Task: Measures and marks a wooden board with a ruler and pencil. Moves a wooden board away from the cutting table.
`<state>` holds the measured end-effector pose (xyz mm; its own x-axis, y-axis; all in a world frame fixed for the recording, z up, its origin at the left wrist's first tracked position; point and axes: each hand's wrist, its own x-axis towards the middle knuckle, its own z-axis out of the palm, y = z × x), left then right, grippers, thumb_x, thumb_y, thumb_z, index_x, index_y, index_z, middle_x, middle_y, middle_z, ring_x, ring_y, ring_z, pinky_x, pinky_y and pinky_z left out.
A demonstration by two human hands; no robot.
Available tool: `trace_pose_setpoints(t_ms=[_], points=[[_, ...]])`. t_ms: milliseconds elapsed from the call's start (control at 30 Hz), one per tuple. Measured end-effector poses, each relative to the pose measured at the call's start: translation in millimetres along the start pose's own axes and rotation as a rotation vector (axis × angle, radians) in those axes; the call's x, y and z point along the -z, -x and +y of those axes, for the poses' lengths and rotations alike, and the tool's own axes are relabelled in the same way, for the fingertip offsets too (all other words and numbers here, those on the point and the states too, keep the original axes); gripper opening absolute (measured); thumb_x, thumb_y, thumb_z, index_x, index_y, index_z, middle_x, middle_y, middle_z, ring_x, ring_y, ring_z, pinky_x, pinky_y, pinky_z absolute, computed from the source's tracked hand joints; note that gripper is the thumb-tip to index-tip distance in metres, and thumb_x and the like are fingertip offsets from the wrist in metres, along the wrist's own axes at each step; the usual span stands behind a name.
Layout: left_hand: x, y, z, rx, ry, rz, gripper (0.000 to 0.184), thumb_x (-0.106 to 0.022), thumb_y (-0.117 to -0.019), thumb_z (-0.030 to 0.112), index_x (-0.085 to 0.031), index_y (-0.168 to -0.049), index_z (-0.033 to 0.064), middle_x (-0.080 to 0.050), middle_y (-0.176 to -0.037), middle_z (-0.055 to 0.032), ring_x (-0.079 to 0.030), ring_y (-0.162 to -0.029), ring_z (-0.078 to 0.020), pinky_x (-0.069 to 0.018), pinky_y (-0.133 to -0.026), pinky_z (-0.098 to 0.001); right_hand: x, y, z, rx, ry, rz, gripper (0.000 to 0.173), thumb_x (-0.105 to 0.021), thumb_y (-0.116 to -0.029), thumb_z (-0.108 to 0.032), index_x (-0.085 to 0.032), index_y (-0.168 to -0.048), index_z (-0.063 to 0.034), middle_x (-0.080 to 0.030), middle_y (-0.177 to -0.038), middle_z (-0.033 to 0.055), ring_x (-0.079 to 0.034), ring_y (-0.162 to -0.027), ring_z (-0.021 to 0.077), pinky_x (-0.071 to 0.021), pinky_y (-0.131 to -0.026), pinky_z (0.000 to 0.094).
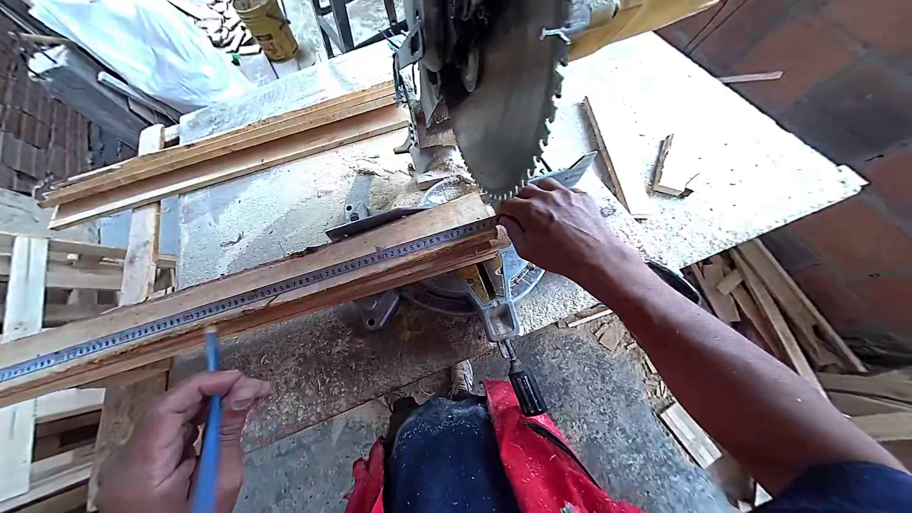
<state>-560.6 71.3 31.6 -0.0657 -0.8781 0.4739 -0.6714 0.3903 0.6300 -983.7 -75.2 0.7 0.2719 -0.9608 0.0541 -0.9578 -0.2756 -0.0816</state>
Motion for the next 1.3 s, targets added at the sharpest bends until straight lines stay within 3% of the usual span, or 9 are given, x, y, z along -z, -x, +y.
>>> trace_pose_setpoints(t_ms=[100, 367, 500, 600, 800, 933, 1033, 1200, 1300], points=[[-12.7, -13.4, 4.9, -0.073, -0.047, -0.008, 0.029, -0.055, -0.1055, 0.033, -0.07, -0.118, 0.011, -0.071, -0.083, 0.0003, -0.069, -0.069, -0.0101, -0.0607, -0.062, -0.0283, 3.8, -5.5, -0.9, 0.029, 0.029, -0.077, 0.022, -0.052, -0.1017, -0.024, -0.072, -0.112, -0.0243, -0.069, -0.102, 0.0069, -0.064, -0.106, 0.0332, -0.0499, -0.076, 0.0529], [-38.1, -28.1, 5.2, -0.167, -0.037, 0.051, 0.025, -0.069, -0.0969, 0.032, -0.075, -0.113, 0.0142, -0.073, -0.103, 0.0023, -0.07, -0.091, -0.0089, -0.0599, -0.078, -0.0253, 11.0, -13.1, 1.1, 0.091, 0.017, -0.131, 0.022, -0.053, -0.1039, -0.027, -0.074, -0.109, -0.0245, -0.071, -0.098, 0.0039, -0.066, -0.098, 0.0281, -0.0493, -0.084, 0.051], [-50.1, -32.5, 10.7, -0.08, 0.076, 0.094, 0.014, -0.069, -0.0953, 0.03, -0.071, -0.101, 0.0173, -0.07, -0.091, 0.0077, -0.068, -0.073, -0.0061, -0.0595, -0.062, -0.0216, 8.5, -14.7, 4.3, 0.1, -0.009, -0.09, 0.018, -0.056, -0.1025, -0.029, -0.074, -0.103, -0.0234, -0.071, -0.097, 0.0031, -0.067, -0.098, 0.0269, -0.0505, -0.082, 0.0509], [-59.9, -37.4, 17.7, 0.01, 0.269, 0.044, 0.021, -0.059, -0.0991, 0.027, -0.07, -0.112, 0.0132, -0.068, -0.083, 0.0056, -0.064, -0.06, -0.0086, -0.057, -0.052, -0.0245, 11.8, -16.3, 4.2, 0.088, -0.018, -0.114, 0.019, -0.057, -0.1016, -0.029, -0.075, -0.1, -0.0235, -0.072, -0.094, 0.0029, -0.068, -0.096, 0.0258, -0.0502, -0.08, 0.0504], [-82.5, -58.8, 22.1, 0.016, 0.277, -0.15, 0.042, -0.044, -0.1085, 0.04, -0.069, -0.122, 0.0089, -0.075, -0.102, -0.0034, -0.074, -0.087, -0.021, -0.0655, -0.077, -0.0397, 16.5, -17.7, -1.9, 0.058, 0.008, -0.13, 0.023, -0.055, -0.1004, -0.03, -0.072, -0.089, -0.0194, -0.07, -0.085, 0.005, -0.068, -0.088, 0.0263, -0.0481, -0.077, 0.051], [-102.5, -68.9, 27.5, 0.064, 0.247, -0.073, 0.019, -0.066, -0.097, 0.029, -0.067, -0.109, 0.0132, -0.069, -0.091, 0.0041, -0.069, -0.072, -0.0124, -0.063, -0.062, -0.0304, 16.1, -17.9, -2.2, 0.059, 0.006, -0.11, 0.021, -0.057, -0.0987, -0.03, -0.072, -0.088, -0.0186, -0.071, -0.086, 0.0053, -0.069, -0.089, 0.0263, -0.0481, -0.078, 0.0516], [-113.0, -74.0, 30.7, 0.116, 0.419, -0.03, 0.016, -0.063, -0.0956, 0.023, -0.064, -0.109, 0.0148, -0.065, -0.083, 0.0043, -0.063, -0.06, -0.011, -0.058, -0.053, -0.0279, 15.8, -18.1, -2.2, 0.065, -0.01, -0.117, 0.021, -0.059, -0.0982, -0.029, -0.072, -0.086, -0.0175, -0.07, -0.085, 0.0057, -0.068, -0.088, 0.0262, -0.0473, -0.078, 0.0514], [-128.0, -84.1, 29.2, 0.126, 0.572, -0.054, 0.027, -0.05, -0.1057, 0.027, -0.068, -0.118, 0.0092, -0.072, -0.088, -0.0008, -0.072, -0.075, -0.0171, -0.0646, -0.072, -0.0368, 19.3, -19.7, -3.2, 0.041, -0.002, -0.176, 0.02, -0.06, -0.0971, -0.027, -0.071, -0.084, -0.0168, -0.07, -0.087, 0.0053, -0.067, -0.088, 0.0258, -0.046, -0.078, 0.05], [-138.8, -88.6, 31.5, 0.134, 0.534, -0.042, 0.018, -0.055, -0.1039, 0.024, -0.067, -0.11, 0.013, -0.07, -0.086, 0.0025, -0.07, -0.071, -0.0131, -0.0634, -0.068, -0.0317, 18.3, -18.8, -2.6, 0.049, -0.013, -0.156, 0.018, -0.061, -0.096, -0.026, -0.072, -0.085, -0.016, -0.07, -0.087, 0.0064, -0.067, -0.087, 0.0269, -0.0462, -0.078, 0.0505]])
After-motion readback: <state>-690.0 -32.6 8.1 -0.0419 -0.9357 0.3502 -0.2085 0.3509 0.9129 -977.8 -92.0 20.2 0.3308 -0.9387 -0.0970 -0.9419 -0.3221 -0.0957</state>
